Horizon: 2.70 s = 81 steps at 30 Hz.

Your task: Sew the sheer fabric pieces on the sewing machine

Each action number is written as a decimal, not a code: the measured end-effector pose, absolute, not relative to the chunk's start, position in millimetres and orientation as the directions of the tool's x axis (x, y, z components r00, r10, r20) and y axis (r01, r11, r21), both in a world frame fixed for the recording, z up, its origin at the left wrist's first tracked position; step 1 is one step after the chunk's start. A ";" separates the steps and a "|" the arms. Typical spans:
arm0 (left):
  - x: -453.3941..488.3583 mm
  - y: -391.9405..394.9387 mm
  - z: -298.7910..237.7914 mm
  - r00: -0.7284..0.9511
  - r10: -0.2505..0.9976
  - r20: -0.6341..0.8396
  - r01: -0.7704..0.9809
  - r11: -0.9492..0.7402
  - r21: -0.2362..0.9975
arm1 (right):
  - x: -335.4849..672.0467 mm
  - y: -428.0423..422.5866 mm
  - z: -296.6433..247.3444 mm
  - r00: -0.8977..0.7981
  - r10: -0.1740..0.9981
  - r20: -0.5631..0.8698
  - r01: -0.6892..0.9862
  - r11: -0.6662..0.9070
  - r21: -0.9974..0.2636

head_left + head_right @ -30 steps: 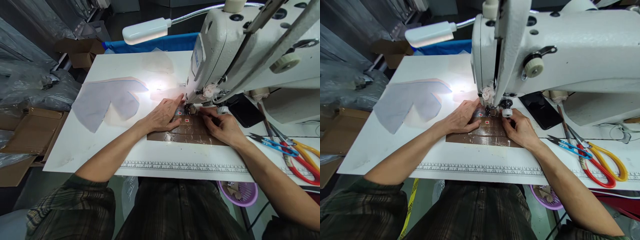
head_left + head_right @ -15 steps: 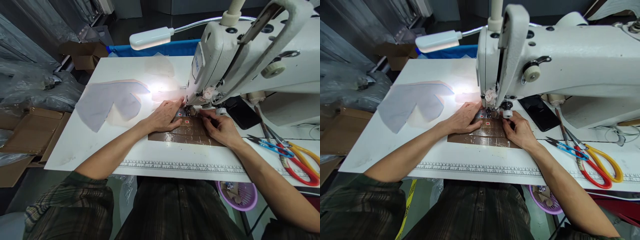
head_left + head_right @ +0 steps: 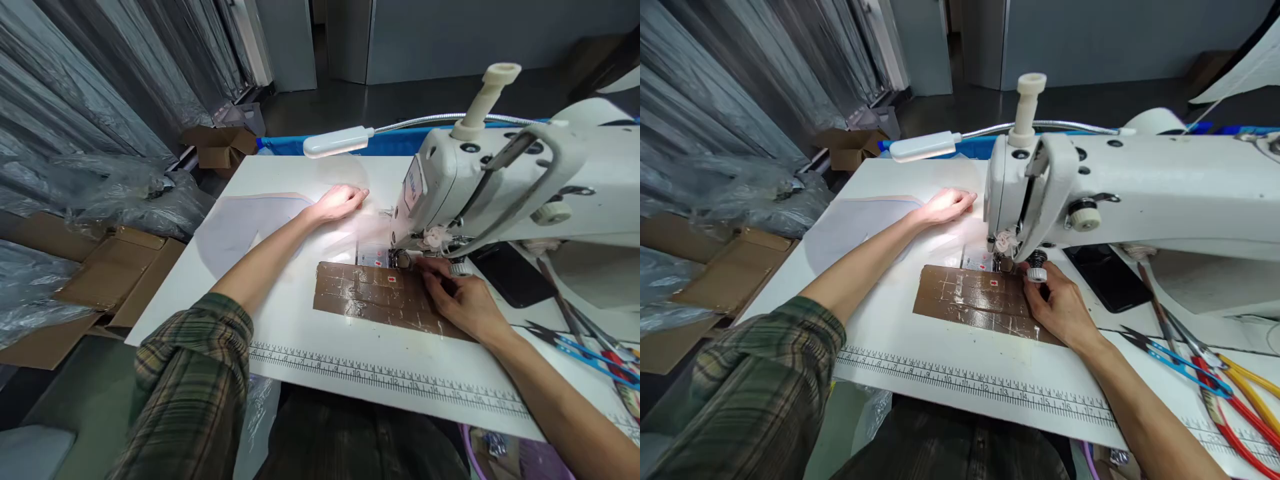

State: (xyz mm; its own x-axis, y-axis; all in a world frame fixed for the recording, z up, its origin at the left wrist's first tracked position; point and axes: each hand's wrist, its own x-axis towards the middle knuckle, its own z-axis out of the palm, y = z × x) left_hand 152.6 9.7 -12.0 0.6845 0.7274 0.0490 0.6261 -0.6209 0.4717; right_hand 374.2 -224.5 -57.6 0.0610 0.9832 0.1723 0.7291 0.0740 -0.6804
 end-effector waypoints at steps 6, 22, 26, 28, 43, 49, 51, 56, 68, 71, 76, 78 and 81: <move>151.6 43.5 -21.1 0.616 0.778 0.120 0.712 -0.616 0.336 | 372.1 -224.9 -56.6 0.050 0.979 0.197 0.733 0.098 -0.674; 97.5 19.7 -18.4 0.452 0.874 0.176 0.791 -0.484 0.374 | 369.8 -223.1 -60.1 0.045 0.968 0.248 0.759 0.128 -0.638; 110.1 21.3 -17.5 0.429 0.890 0.154 0.776 -0.450 0.442 | 369.5 -222.7 -60.7 0.058 0.966 0.252 0.772 0.117 -0.625; 116.5 24.7 -14.5 0.413 0.897 0.155 0.751 -0.432 0.500 | 370.0 -222.2 -61.5 0.055 0.966 0.253 0.771 0.120 -0.625; 127.9 38.2 -17.2 0.377 0.925 -0.035 0.494 -0.169 0.853 | 371.2 -220.5 -64.4 0.007 0.967 0.253 0.778 0.154 -0.609; 97.8 29.3 -12.3 0.330 0.942 0.059 0.570 -0.249 0.783 | 371.9 -221.3 -62.9 -0.002 0.971 0.237 0.781 0.150 -0.607; 70.6 21.3 -7.6 0.289 0.949 0.125 0.623 -0.285 0.728 | 372.0 -221.8 -62.5 -0.001 0.973 0.231 0.785 0.144 -0.603; -24.6 -5.4 2.1 0.121 0.965 0.235 0.791 -0.237 0.565 | 375.3 -223.7 -63.6 -0.020 0.979 0.205 0.806 0.137 -0.576; -102.1 -31.9 -35.7 -0.134 0.932 0.336 0.907 -0.021 0.420 | 378.4 -220.8 -58.8 0.104 0.994 0.030 0.781 -0.063 -0.622; -101.0 -32.9 -38.1 -0.160 0.913 0.375 0.909 -0.012 0.416 | 378.9 -221.8 -57.9 0.138 0.990 0.027 0.777 -0.091 -0.623; -99.1 -35.6 -39.5 -0.164 0.884 0.437 0.912 -0.033 0.408 | 399.4 -219.9 -81.8 0.135 0.991 0.025 0.797 -0.093 -0.597; -98.0 -36.3 -39.8 -0.153 0.879 0.452 0.912 -0.050 0.407 | 404.2 -219.0 -88.1 0.121 0.992 0.044 0.809 -0.073 -0.583; -95.8 -38.5 -38.1 -0.124 0.876 0.467 0.914 -0.083 0.397 | 401.2 -218.3 -85.8 0.098 0.991 0.092 0.825 -0.029 -0.564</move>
